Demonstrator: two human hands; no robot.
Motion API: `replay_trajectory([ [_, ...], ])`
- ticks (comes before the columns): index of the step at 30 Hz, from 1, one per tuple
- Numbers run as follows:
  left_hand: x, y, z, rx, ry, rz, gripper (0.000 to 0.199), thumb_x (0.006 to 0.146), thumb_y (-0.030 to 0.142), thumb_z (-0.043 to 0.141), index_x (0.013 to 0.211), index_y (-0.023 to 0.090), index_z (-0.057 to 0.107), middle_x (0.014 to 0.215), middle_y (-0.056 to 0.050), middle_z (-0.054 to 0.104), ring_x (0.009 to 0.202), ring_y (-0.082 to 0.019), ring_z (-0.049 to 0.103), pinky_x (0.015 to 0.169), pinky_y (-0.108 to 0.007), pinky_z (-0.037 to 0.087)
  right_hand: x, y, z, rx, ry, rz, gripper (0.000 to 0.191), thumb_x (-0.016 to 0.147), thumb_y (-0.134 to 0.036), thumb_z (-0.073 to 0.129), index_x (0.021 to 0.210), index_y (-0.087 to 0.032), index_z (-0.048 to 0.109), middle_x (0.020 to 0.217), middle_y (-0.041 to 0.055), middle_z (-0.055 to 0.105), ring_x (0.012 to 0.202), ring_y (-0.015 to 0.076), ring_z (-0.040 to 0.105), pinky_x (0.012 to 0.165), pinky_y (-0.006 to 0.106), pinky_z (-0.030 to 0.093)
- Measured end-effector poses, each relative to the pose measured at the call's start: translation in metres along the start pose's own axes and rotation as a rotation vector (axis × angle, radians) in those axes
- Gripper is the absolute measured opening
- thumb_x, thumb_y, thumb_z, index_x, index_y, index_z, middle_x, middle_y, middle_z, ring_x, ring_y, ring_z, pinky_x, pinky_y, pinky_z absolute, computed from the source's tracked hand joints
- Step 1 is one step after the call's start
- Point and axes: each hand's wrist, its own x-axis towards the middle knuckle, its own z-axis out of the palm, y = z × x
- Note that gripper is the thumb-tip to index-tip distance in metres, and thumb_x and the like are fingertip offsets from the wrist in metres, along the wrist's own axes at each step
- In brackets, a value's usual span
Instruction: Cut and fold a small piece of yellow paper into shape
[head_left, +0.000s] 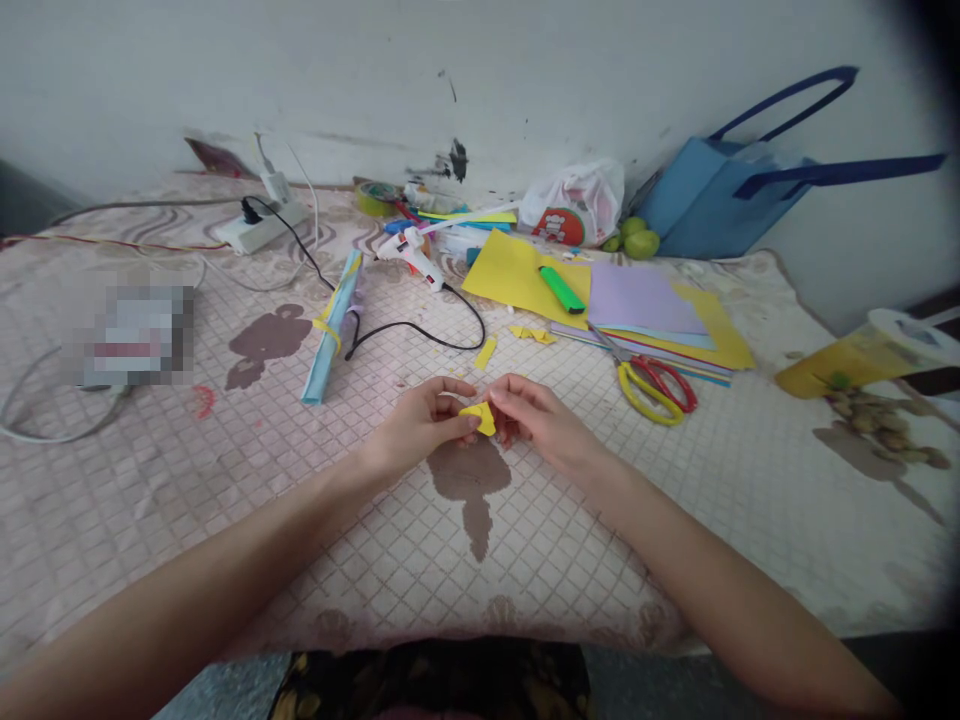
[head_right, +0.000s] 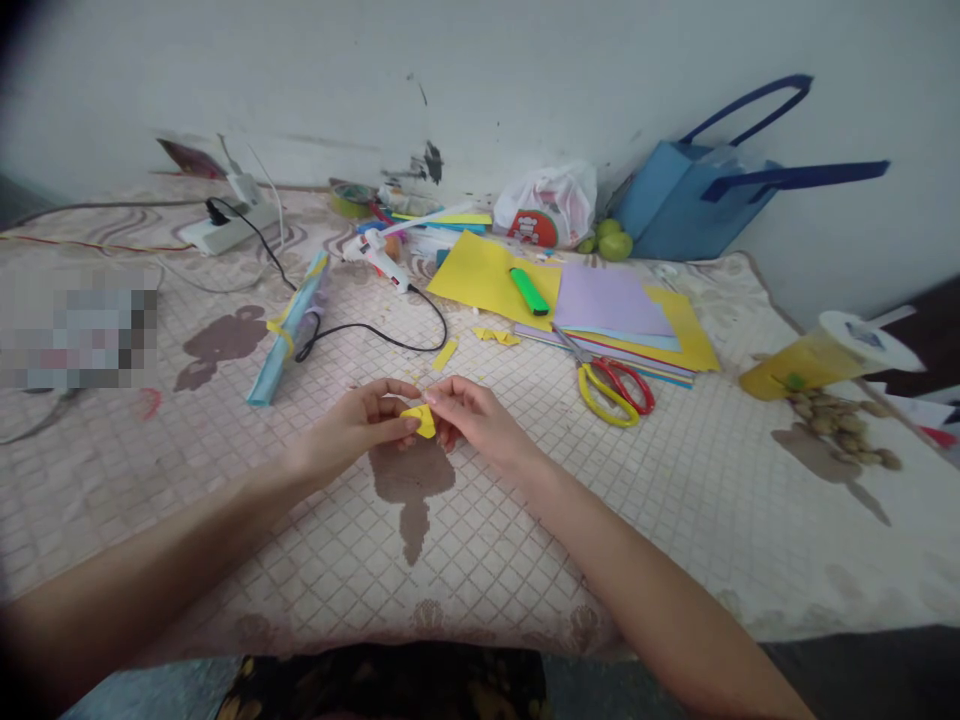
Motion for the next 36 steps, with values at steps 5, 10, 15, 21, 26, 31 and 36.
replay_trajectory([
  [5,0.001,-0.003,-0.001,0.005,-0.016,-0.009,0.037,0.071,0.020,0.072,0.101,0.015,0.051,0.068,0.002,0.065,0.057,-0.008,0.059,0.058,-0.021,0.046,0.002,0.003,-0.001,0.000,0.030,-0.014,0.018,0.074,-0.026,0.068,0.084,-0.019,0.055,0.068,-0.0046,0.056,0.053,0.0063,0.050,0.049,0.021,0.041],
  [10,0.003,-0.008,-0.003,-0.062,-0.052,-0.065,0.035,0.077,0.032,0.068,0.103,0.014,0.052,0.075,-0.002,0.067,0.064,-0.010,0.062,0.064,-0.024,0.048,0.002,0.003,-0.002,0.006,0.051,-0.059,0.016,0.075,-0.025,0.066,0.085,-0.019,0.055,0.070,-0.0043,0.056,0.054,0.0066,0.050,0.049,0.021,0.041],
  [15,0.003,-0.009,-0.003,-0.090,-0.048,-0.070,0.034,0.073,0.028,0.072,0.099,0.014,0.054,0.075,-0.002,0.065,0.062,-0.008,0.060,0.063,-0.022,0.046,0.000,0.000,0.000,-0.005,0.018,-0.030,0.018,0.076,-0.027,0.066,0.087,-0.019,0.055,0.072,-0.0033,0.057,0.056,0.0075,0.051,0.050,0.022,0.042],
  [21,0.001,-0.006,-0.001,0.025,0.040,0.063,0.033,0.075,0.025,0.069,0.101,0.013,0.053,0.067,0.002,0.062,0.057,-0.008,0.057,0.057,-0.020,0.044,0.000,0.002,0.001,-0.031,0.004,-0.051,0.020,0.079,-0.028,0.063,0.094,-0.021,0.053,0.075,-0.0027,0.058,0.061,0.0087,0.053,0.054,0.023,0.044],
  [26,0.001,-0.008,-0.001,0.098,0.050,0.174,0.033,0.074,0.029,0.071,0.098,0.014,0.054,0.076,-0.002,0.064,0.067,-0.011,0.061,0.064,-0.024,0.047,0.001,0.003,0.000,-0.123,0.033,-0.134,0.018,0.080,-0.025,0.061,0.097,-0.021,0.056,0.078,-0.0010,0.059,0.069,0.0109,0.056,0.062,0.026,0.046],
  [31,0.001,-0.012,-0.002,0.247,0.098,0.242,0.021,0.076,0.032,0.068,0.083,0.015,0.058,0.076,-0.003,0.065,0.070,-0.013,0.061,0.063,-0.025,0.048,-0.004,0.000,0.002,-0.302,0.114,-0.299,0.011,0.083,-0.024,0.060,0.094,-0.022,0.060,0.087,0.0019,0.062,0.081,0.0139,0.059,0.074,0.030,0.048],
  [36,-0.002,-0.013,-0.001,0.397,0.221,0.412,0.013,0.080,0.028,0.064,0.080,0.016,0.059,0.077,-0.003,0.065,0.072,-0.014,0.061,0.067,-0.027,0.049,-0.006,0.002,0.003,-0.209,0.083,-0.297,0.017,0.082,-0.029,0.063,0.097,-0.022,0.058,0.089,0.0021,0.061,0.081,0.0137,0.058,0.074,0.029,0.047],
])
